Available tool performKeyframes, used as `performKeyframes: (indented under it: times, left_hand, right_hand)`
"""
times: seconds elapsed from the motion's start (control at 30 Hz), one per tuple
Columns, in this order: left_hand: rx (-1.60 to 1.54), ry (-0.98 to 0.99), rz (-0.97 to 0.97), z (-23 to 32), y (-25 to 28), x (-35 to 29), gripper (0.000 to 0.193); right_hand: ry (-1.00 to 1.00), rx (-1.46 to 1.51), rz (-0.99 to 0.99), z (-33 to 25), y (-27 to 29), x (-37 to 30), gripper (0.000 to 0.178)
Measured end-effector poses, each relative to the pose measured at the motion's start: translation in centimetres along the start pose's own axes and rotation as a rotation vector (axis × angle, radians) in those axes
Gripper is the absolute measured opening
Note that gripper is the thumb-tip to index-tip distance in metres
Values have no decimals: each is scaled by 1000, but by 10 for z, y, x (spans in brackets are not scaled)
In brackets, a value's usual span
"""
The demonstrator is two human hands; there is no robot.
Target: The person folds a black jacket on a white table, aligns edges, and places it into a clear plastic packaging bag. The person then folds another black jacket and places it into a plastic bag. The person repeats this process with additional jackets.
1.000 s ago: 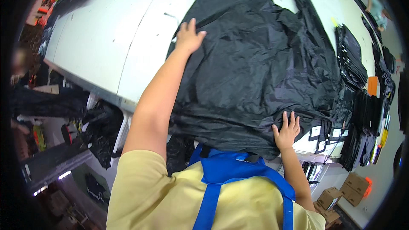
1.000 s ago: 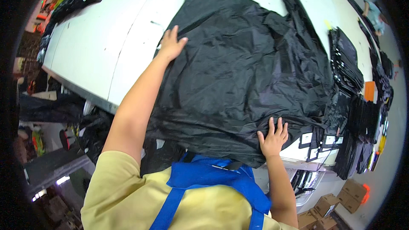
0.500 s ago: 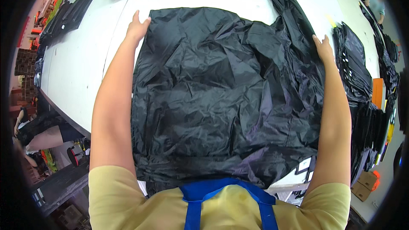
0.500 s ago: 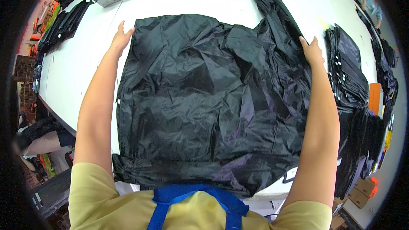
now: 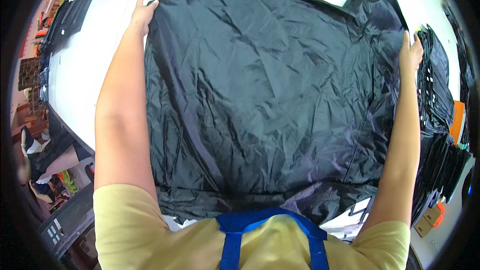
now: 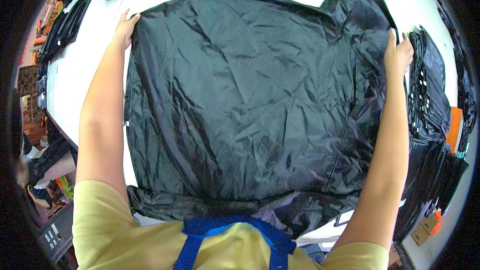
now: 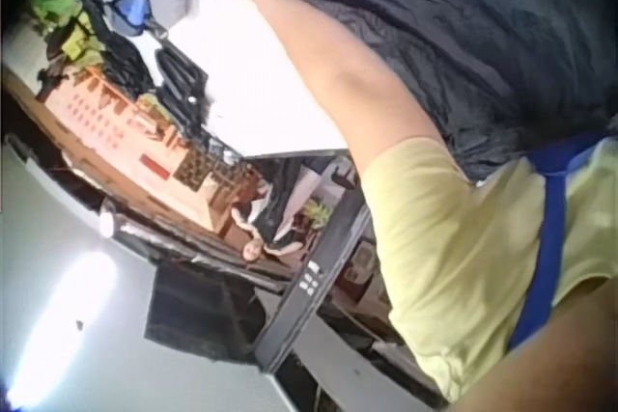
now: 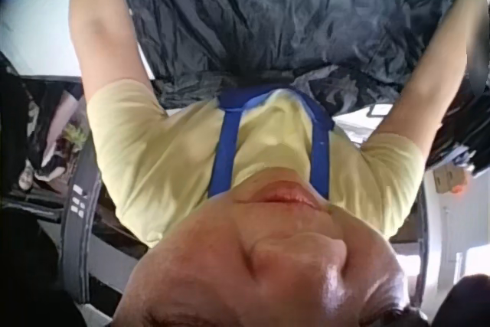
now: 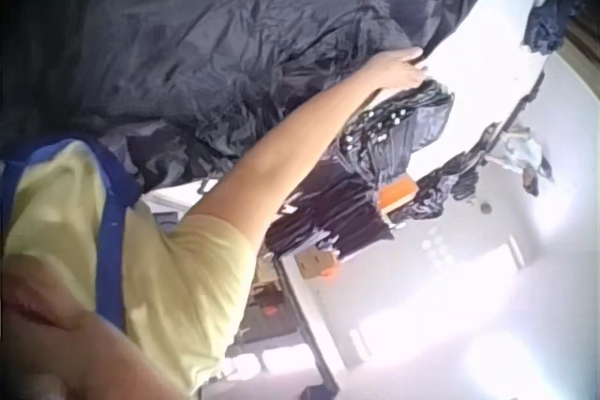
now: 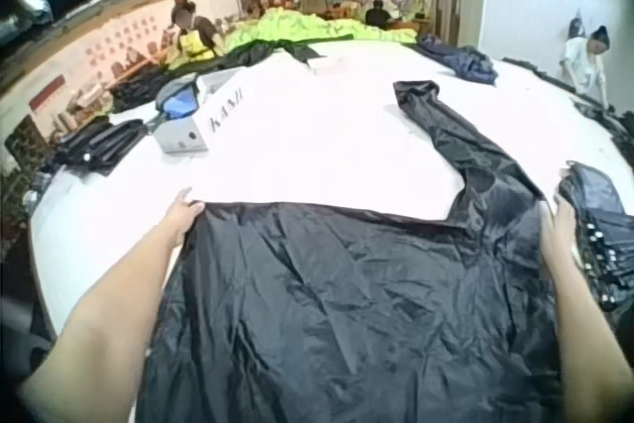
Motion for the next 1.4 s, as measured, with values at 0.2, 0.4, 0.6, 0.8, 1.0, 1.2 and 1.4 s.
performKeyframes:
  times: [0.2, 0.4, 0.6, 0.8, 1.0, 1.2, 1.4]
  left_hand:
    - [426, -530, -60, -13, 108, -146, 62]
    - [335, 166, -387, -123, 232, -306, 39]
    - [864, -156, -660, -136, 243, -367, 52]
    - [549, 36, -789, -173, 273, -359, 23]
    - [-22, 369, -260, -204, 246, -309, 18]
    - [358, -767, 192, -113, 318, -373, 54]
    - [520, -681, -235, -201, 328, -442, 64]
  right_hand:
    - [296, 417, -226, -55, 177, -199, 49]
    - [455, 384, -722, -61, 308, -407, 57]
    - [588, 61, -768, -64, 315, -452, 73]
    - [640, -23, -710, -60, 317, -459, 81]
    - [610, -98, -686, -51, 321, -462, 98]
    - [577, 313, -655, -39, 352, -452, 91]
    - [759, 236, -874, -14, 378, -496, 80]
Point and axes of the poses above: each hand's wrist, its own x-axis towards the middle knuckle, its own y-axis out of the back of the hand, z = x × y, the point moved 7 cm from there along x, towards the middle knuckle, and after that the axes turned 13 degrees about z, right-handed, at the moved point
